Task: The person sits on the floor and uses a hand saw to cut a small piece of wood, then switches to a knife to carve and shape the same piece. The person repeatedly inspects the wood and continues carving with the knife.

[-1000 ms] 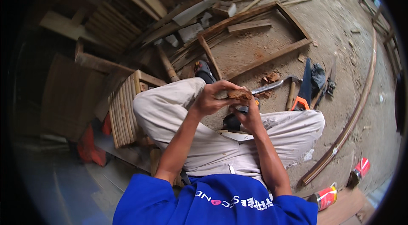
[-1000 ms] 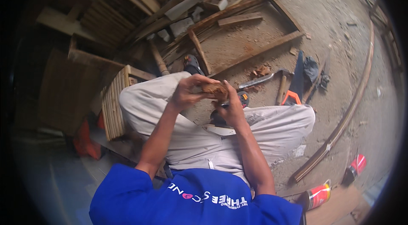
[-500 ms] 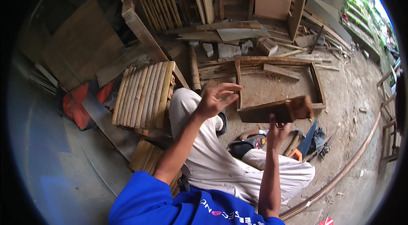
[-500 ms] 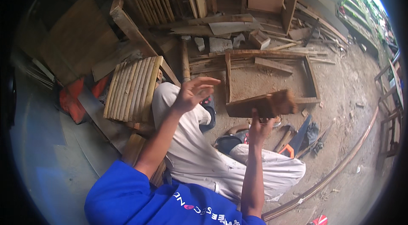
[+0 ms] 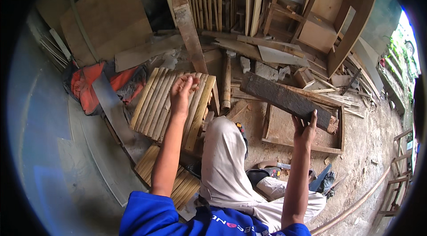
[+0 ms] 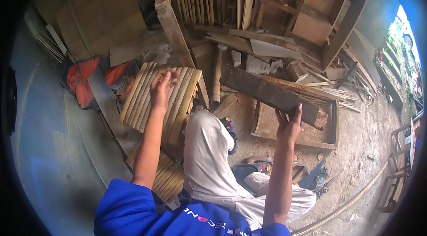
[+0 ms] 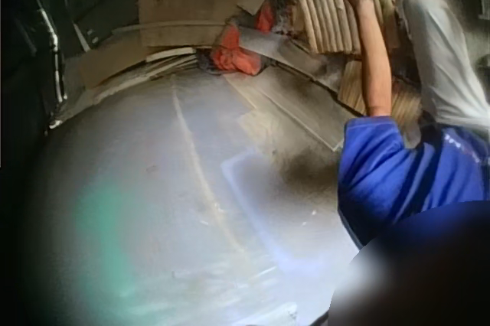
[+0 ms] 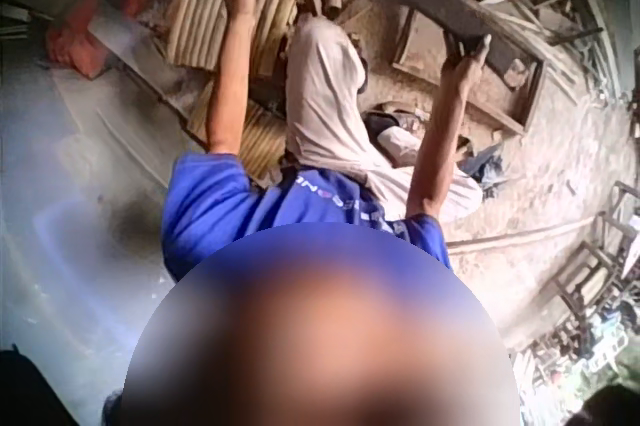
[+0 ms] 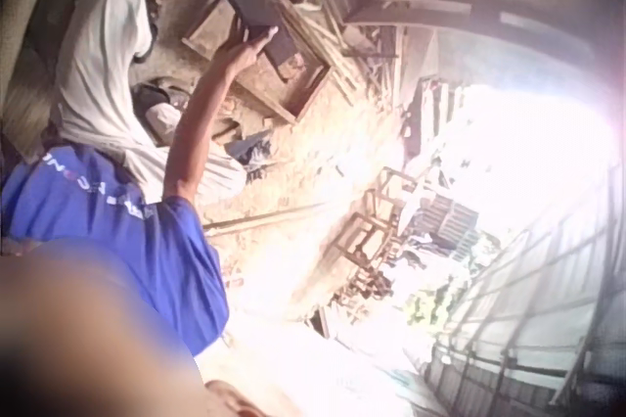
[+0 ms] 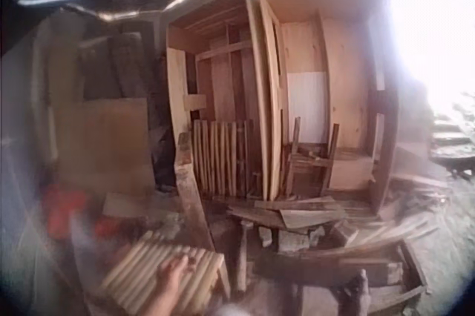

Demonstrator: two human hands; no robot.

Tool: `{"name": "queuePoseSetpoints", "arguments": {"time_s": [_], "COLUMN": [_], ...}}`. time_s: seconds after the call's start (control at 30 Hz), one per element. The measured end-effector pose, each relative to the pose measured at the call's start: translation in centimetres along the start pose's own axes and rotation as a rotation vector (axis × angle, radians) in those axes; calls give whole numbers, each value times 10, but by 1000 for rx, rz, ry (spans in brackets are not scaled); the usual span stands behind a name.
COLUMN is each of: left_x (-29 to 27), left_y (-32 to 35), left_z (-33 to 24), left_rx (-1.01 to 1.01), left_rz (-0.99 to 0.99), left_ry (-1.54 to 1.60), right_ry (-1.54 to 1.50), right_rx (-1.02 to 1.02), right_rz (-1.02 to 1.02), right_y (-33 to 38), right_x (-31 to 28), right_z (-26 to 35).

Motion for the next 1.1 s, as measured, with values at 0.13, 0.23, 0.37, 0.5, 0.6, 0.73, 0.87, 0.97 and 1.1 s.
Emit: {"name": "queuePoseSetpoints", "arguments": {"time_s": [0.13, 0.23, 0.37, 0.5, 0.6, 0.73, 0.87, 0.97, 1.1], "left_x": [21, 49, 61, 94, 117, 145, 168, 183, 197], "left_y": [36, 53, 39, 33, 32, 37, 40, 37, 32], "left_z": [42, 62, 70, 85, 92, 100, 102, 106, 112], "left_rx": [-190, -303, -208, -252, -289, -344, -423, -546, -592], "left_rz": [8, 208, 73, 273, 409, 673, 781, 781, 829], "left_ry": [-41, 4, 30, -166, -246, -533, -573, -477, -450], "right_ry": [-20, -142, -182, -257, -347, -463, -452, -394, -339], "right_rx": [67, 129, 170, 186, 189, 215, 297, 332, 371], "right_rz": [-86, -204, -415, -550, -598, -520, -550, -602, -572], "right_y": [-37, -65, -97, -116, -124, -136, -143, -146, -147], "right_x": [-22, -61, -126, -192, -235, -270, -282, -281, -273], "right_z": [-36, -68, -103, -129, -148, -171, -187, -188, -180]}}
Point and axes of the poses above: each hand's wrist, its own y-axis away from the middle knuckle, its own x-axis out of the palm, z = x × y, the point moved 4 cm from there along -y, towards the middle knuckle, and after that the axes turned 15 degrees about x, right-handed, at the moved point
